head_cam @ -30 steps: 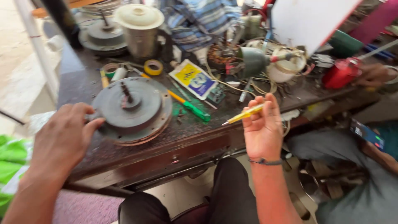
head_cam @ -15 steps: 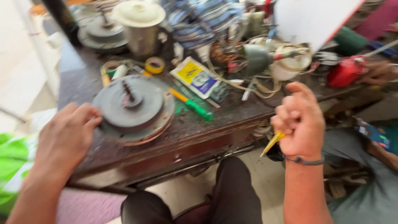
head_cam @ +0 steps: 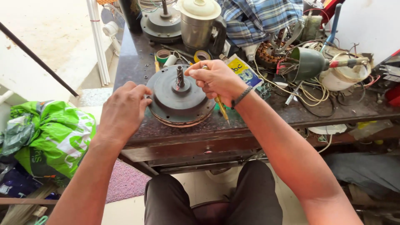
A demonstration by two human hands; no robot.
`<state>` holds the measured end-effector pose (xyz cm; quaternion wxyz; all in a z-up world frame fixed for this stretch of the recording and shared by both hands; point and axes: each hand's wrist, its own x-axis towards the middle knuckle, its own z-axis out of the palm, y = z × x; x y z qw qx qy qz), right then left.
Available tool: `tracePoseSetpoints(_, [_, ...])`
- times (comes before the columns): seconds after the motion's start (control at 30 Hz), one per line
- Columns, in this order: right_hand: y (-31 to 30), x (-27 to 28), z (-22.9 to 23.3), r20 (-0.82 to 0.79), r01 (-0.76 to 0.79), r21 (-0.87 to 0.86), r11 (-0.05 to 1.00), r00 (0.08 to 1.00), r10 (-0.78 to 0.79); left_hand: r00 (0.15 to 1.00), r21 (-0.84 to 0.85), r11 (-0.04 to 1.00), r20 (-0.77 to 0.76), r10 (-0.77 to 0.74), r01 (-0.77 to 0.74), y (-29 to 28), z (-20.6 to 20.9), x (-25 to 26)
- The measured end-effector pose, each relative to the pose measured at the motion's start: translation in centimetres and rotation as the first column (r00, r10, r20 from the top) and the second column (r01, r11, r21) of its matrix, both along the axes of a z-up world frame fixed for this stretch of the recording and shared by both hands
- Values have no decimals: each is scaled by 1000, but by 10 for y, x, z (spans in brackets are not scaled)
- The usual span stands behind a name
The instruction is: Disassembling and inspecting the internal components of a ceiling fan motor.
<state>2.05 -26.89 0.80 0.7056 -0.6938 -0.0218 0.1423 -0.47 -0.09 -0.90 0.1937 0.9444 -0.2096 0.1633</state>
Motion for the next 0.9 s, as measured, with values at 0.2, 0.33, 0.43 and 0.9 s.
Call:
tracePoseSetpoints(0.2, [-13,-26,7,0,79,318,945,996,-84,1000,14,1000,-20,4,-3,-3,2,1])
tracePoseSetpoints(0.33, [-39,-88,-15,38,149,548,823,979,-203,1000,-25,999,0,30,-30,3,0,2])
tracePoseSetpoints(0.43, [-57,-138,-53,4,202,784,588,944,-329,985,-78,985,93,-145,152,5,-3,3])
tracePoseSetpoints(0.9, [-152,-151,-44,137,419,668,615,744,-654,997,-40,997,46,-61,63,-3,-3,5])
